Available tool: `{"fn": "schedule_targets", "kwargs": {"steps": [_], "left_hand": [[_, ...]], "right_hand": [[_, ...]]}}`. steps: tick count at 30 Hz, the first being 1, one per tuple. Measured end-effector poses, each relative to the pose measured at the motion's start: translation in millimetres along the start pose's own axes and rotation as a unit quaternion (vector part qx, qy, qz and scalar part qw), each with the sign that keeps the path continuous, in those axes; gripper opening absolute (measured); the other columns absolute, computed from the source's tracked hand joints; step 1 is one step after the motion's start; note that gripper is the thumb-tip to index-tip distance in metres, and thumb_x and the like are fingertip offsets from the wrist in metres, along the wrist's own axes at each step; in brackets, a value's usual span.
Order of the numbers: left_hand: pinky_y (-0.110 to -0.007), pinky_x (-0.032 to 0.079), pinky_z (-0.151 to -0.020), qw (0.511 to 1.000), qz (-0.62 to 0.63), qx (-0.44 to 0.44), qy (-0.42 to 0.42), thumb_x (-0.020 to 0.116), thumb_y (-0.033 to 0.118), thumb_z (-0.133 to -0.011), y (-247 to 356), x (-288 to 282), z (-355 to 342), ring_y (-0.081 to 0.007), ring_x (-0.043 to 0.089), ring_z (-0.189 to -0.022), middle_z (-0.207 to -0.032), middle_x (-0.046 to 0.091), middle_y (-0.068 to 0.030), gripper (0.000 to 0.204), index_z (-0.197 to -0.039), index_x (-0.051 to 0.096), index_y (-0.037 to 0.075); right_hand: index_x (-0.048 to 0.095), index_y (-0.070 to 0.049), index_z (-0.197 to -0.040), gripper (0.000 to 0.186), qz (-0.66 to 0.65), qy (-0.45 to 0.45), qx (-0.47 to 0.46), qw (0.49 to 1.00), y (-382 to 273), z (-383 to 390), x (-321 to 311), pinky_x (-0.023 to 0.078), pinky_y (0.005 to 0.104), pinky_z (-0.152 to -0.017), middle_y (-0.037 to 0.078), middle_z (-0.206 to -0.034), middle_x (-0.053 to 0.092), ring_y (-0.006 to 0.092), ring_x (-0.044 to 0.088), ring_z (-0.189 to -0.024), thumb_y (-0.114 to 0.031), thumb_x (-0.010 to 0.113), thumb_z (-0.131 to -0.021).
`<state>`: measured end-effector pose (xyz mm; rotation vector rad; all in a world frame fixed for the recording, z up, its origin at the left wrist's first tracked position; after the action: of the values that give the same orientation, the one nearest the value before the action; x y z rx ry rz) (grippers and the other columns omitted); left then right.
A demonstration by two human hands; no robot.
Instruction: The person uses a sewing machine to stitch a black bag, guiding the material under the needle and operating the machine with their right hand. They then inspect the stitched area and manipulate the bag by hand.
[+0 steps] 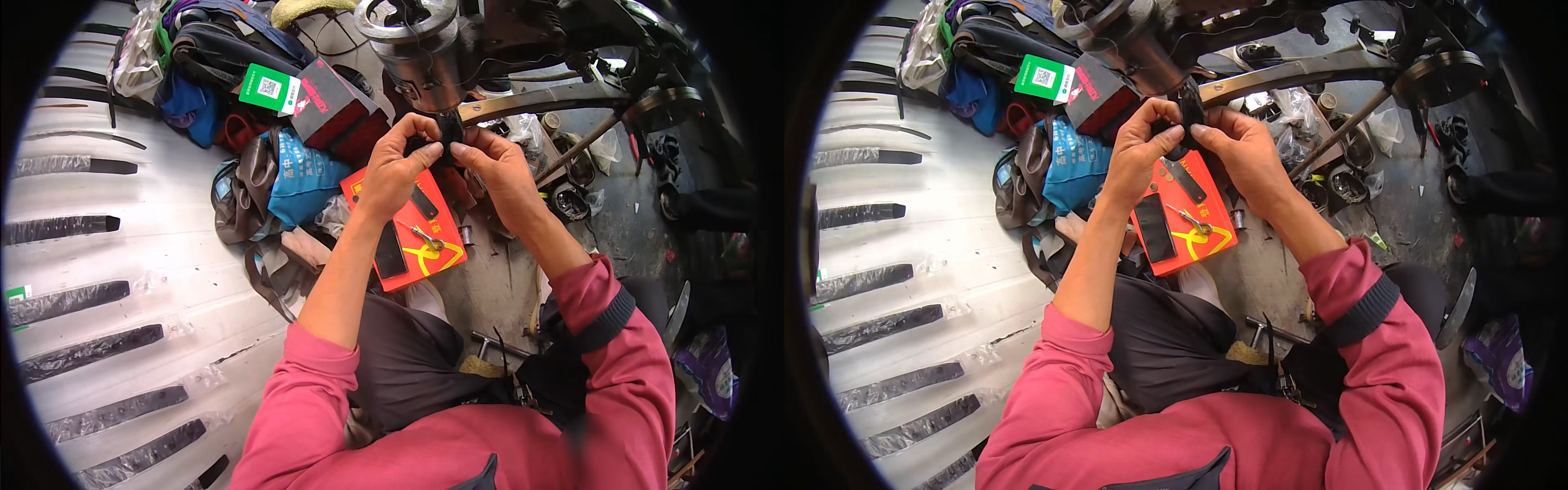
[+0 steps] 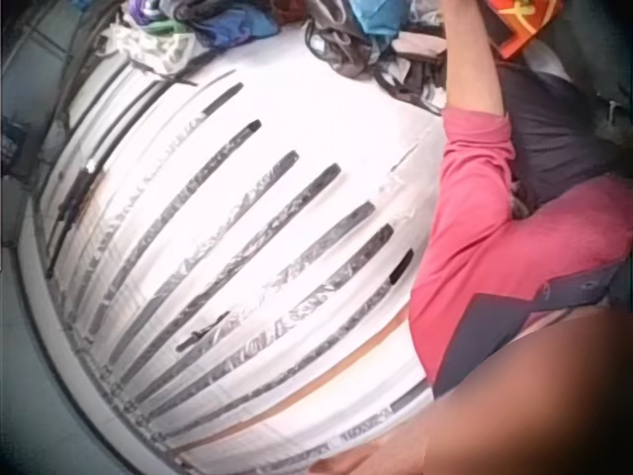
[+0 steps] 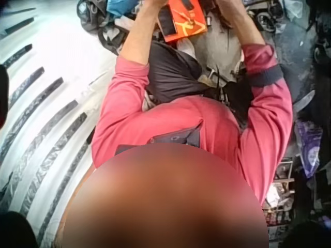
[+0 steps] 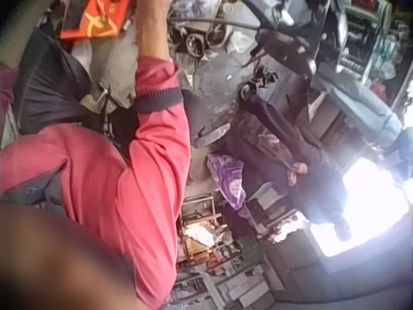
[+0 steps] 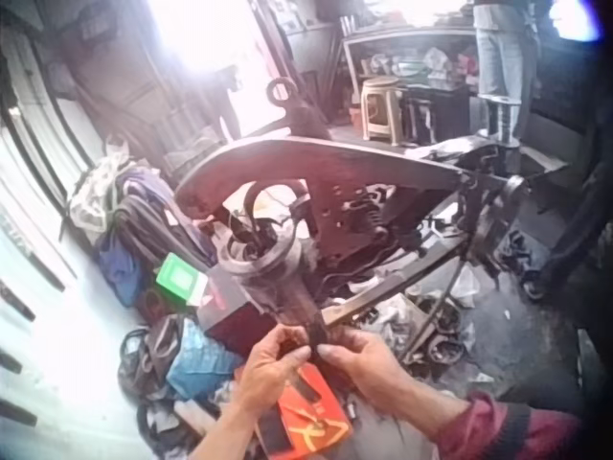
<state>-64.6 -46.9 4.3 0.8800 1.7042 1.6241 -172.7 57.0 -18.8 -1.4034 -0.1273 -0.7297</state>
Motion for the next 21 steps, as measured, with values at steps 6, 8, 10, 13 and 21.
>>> {"fn": "schedule_targets", "kwargs": {"steps": [6, 8, 10, 13, 21], "left_hand": [[-0.021, 0.043, -0.084, 0.999, 0.000, 0.007, 0.035, 0.067, 0.005, -0.096, 5, 1, 2, -0.0052, 0.053, -0.092, -0.101, 0.060, 0.0033, 0.014, -0.109, 0.062, 0.004], [-0.024, 0.045, -0.088, 0.998, -0.013, 0.016, 0.054, 0.066, 0.006, -0.093, 8, 2, 5, -0.0078, 0.053, -0.094, -0.096, 0.060, 0.0018, 0.011, -0.103, 0.061, 0.003], [-0.025, 0.046, -0.084, 0.998, -0.008, 0.019, 0.060, 0.066, 0.007, -0.094, 10, 2, 4, -0.0070, 0.053, -0.090, -0.093, 0.061, 0.0018, 0.010, -0.102, 0.062, 0.003], [-0.022, 0.046, -0.082, 0.997, 0.002, 0.008, 0.070, 0.067, 0.010, -0.097, 8, 5, 1, -0.0046, 0.054, -0.089, -0.096, 0.062, 0.0025, 0.012, -0.106, 0.064, 0.002], [-0.021, 0.048, -0.080, 0.990, 0.115, -0.053, 0.054, 0.070, 0.014, -0.098, -4, 5, -6, -0.0049, 0.059, -0.085, -0.096, 0.067, 0.0014, 0.016, -0.107, 0.068, 0.000]], "right_hand": [[0.073, -0.002, -0.109, 0.016, 0.018, 0.011, -0.007, 1.000, -7, 3, 7, 0.053, 0.0227, -0.074, 0.001, -0.097, 0.073, 0.0059, 0.065, -0.083, -0.013, 0.071, -0.098], [0.074, -0.004, -0.109, 0.016, 0.018, 0.023, -0.017, 0.999, -8, 3, 9, 0.046, 0.0196, -0.067, -0.002, -0.093, 0.072, 0.0034, 0.059, -0.078, -0.015, 0.072, -0.097], [0.075, -0.004, -0.109, 0.016, 0.022, 0.032, -0.003, 0.999, -6, 0, 8, 0.046, 0.0203, -0.069, -0.001, -0.094, 0.072, 0.0037, 0.060, -0.080, -0.015, 0.072, -0.097], [0.074, -0.003, -0.106, 0.014, 0.024, 0.038, 0.018, 0.999, -4, -1, 5, 0.050, 0.0201, -0.066, 0.000, -0.094, 0.072, 0.0045, 0.063, -0.077, -0.014, 0.072, -0.097], [0.073, -0.003, -0.109, 0.015, 0.000, 0.038, 0.005, 0.999, 6, -8, -5, 0.051, 0.0204, -0.069, 0.000, -0.094, 0.072, 0.0050, 0.065, -0.079, -0.015, 0.068, -0.101]]}}
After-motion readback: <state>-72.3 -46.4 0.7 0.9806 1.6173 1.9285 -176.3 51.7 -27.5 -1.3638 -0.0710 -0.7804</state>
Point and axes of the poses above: each hand's wrist, its own z-axis away from the middle knuckle, its own x-axis out of the palm, y = z × x, the point moved 8 cm from there along -z, towards the middle knuckle
